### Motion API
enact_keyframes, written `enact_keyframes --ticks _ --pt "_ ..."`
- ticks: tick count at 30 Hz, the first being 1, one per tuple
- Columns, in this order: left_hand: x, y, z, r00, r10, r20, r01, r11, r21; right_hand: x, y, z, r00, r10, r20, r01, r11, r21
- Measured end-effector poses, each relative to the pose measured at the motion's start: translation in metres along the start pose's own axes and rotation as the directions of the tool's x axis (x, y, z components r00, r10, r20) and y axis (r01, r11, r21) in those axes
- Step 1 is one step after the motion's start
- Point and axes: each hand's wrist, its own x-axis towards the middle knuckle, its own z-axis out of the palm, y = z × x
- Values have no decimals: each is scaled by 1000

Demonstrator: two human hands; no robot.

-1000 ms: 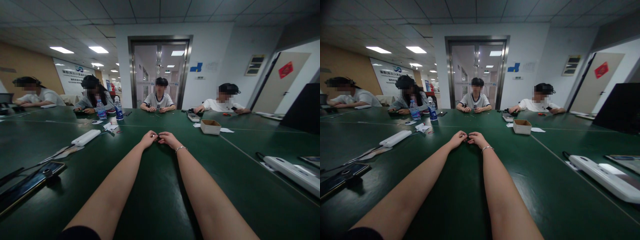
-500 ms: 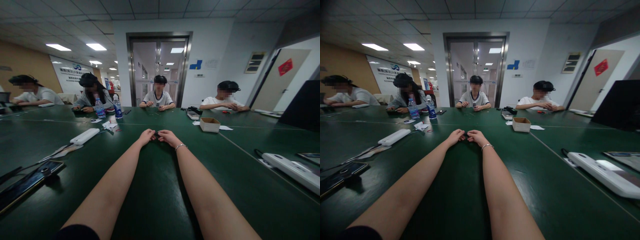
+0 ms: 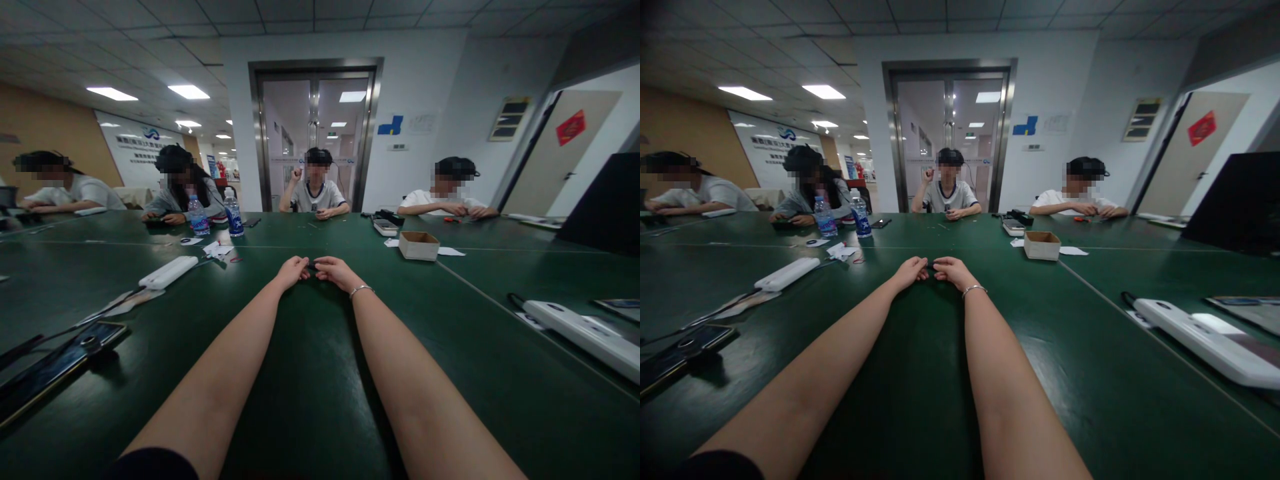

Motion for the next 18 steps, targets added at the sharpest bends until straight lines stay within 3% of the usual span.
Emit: enact_keyframes --ticks 18 --pt "1 -1 0 1000 -16 -22 18 997 70 -1 0 -2 1000 -20 10 20 1000 17"
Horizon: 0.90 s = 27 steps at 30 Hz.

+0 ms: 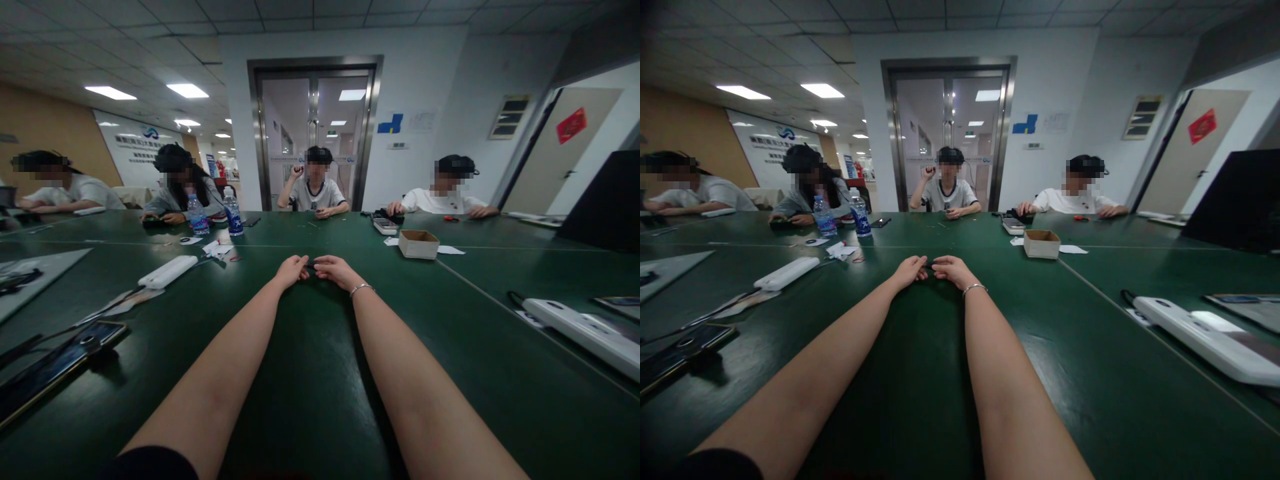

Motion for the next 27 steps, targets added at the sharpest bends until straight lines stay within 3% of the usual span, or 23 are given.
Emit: enact_keyframes --ticks 15,27 --pt "0 1 0 999 -16 -29 17 1000 14 4 3 0 1000 -3 -10 3 1000 -25" --pt "-5 9 0 1000 -6 20 7 999 -54 11 8 -3 1000 9 -4 -9 999 -48"
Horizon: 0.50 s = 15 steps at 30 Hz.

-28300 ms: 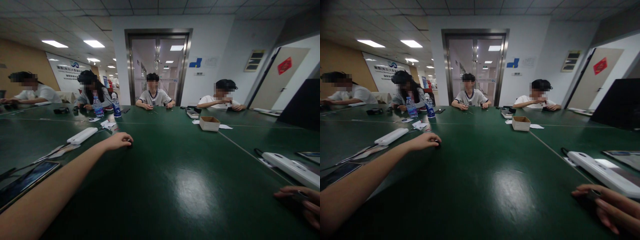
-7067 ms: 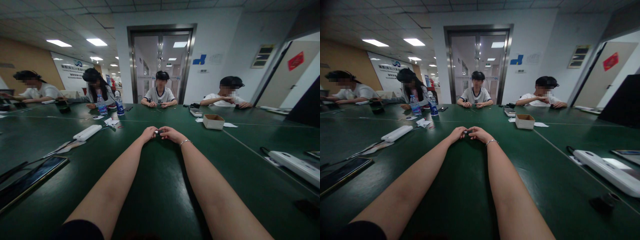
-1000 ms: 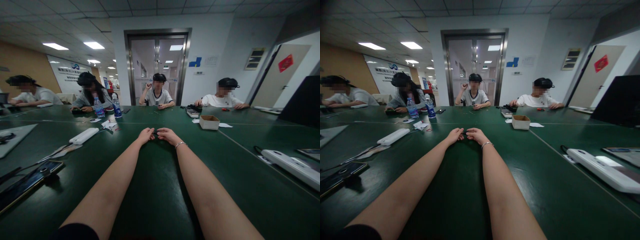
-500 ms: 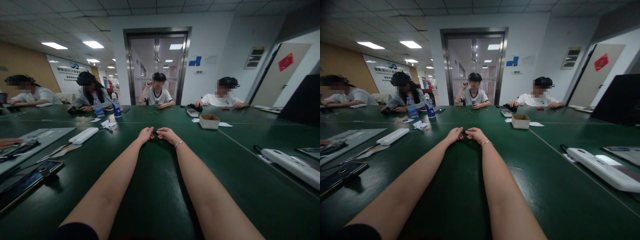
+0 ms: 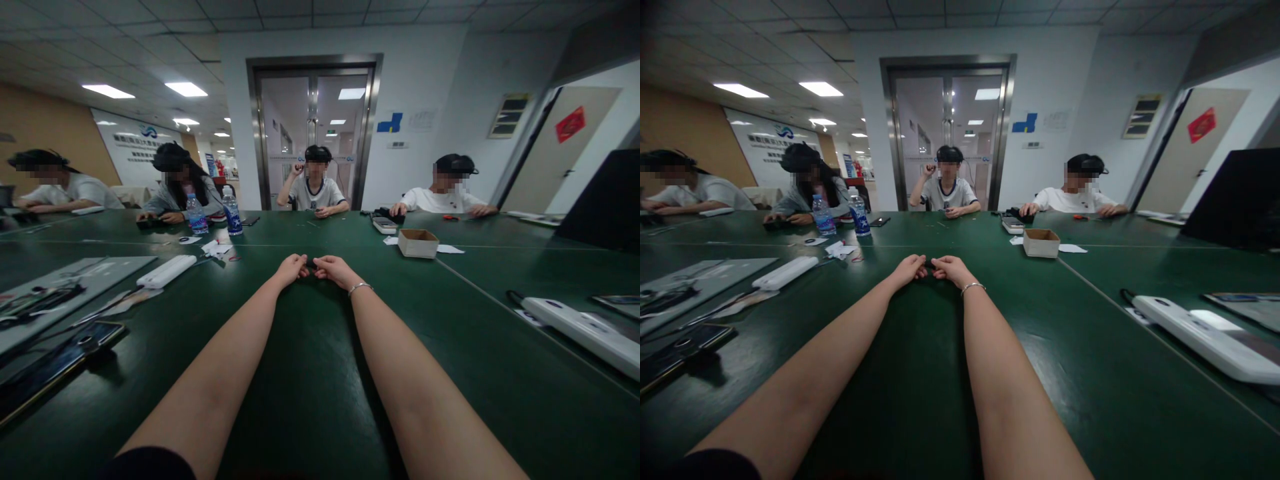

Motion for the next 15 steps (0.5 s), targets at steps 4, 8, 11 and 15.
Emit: enact_keyframes --ticks 4,8,11,15 --pt "1 -1 0 1000 -5 7 5 1000 -19 0 -1 1 1000 7 5 -7 1000 8" --pt "1 -1 0 1000 -16 6 16 1000 -20 -1 -2 1 1000 7 17 -7 1000 6" --pt "2 -2 0 1000 -7 8 7 1000 -19 -3 -3 1 1000 8 12 -9 1000 16" --pt "4 -5 -1 1000 -1 8 1 1000 5 -7 -6 2 1000 6 -3 -6 999 49"
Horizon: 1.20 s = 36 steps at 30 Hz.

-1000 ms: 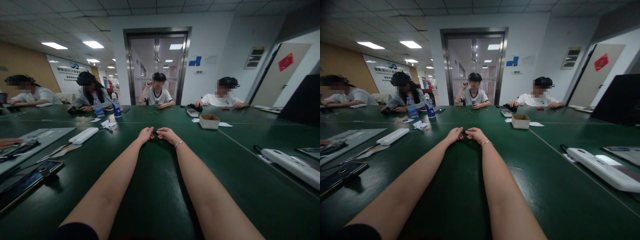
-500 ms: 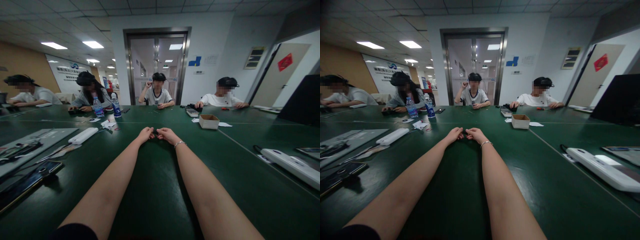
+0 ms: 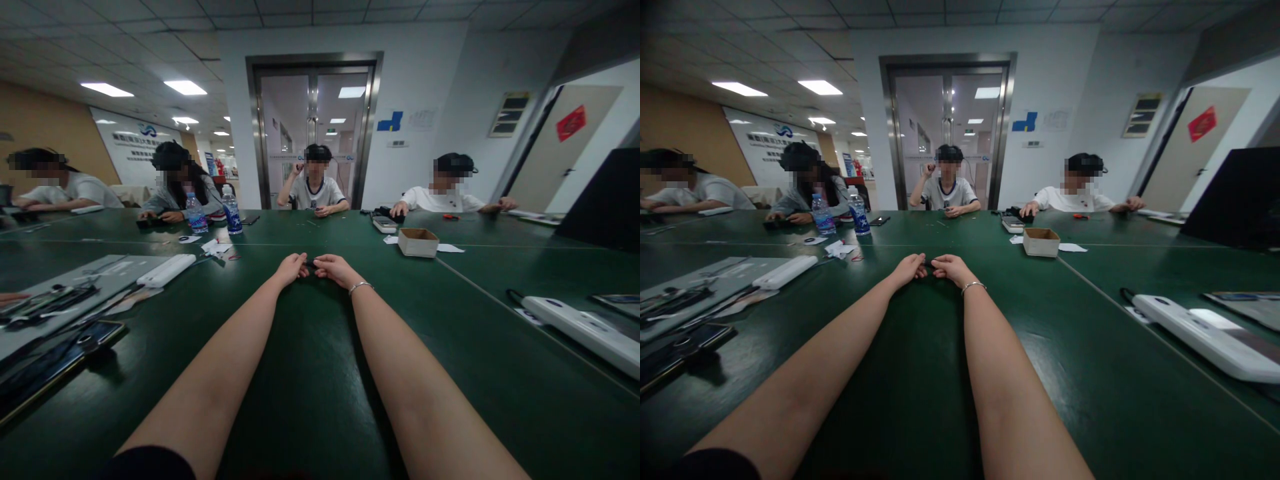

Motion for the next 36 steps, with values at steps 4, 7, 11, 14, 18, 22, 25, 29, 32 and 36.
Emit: enact_keyframes --ticks 4,7,11,14,18,22,25,29,32,36 --pt "1 -1 1 1000 1 0 -1 1000 15 -1 -1 1 1000 2 -8 -2 1000 0" --pt "0 1 1 1000 5 3 -5 1000 0 0 0 1 1000 8 8 -8 1000 1" --pt "-3 4 2 1000 -6 -1 6 999 -32 0 0 2 1000 11 14 -11 1000 1" --pt "-4 4 2 1000 8 1 -8 999 -44 0 0 2 1000 4 18 -4 1000 -6" --pt "-4 5 2 1000 17 -26 -18 999 -38 1 0 2 1000 9 28 -8 1000 -12" --pt "-7 10 4 993 12 -117 -15 1000 -25 2 0 2 999 6 34 -5 1000 -24" --pt "-7 11 4 987 -4 -158 5 1000 2 2 0 2 999 4 41 -3 1000 -28" --pt "-5 10 3 988 -61 -144 56 998 -35 1 -1 2 1000 12 27 -12 1000 -28" --pt "-5 9 2 993 -44 -110 37 997 -65 -1 -2 3 1000 10 28 -9 999 -33" --pt "-5 9 2 994 -13 -111 8 999 -46 -1 -1 3 999 6 32 -5 999 -40"
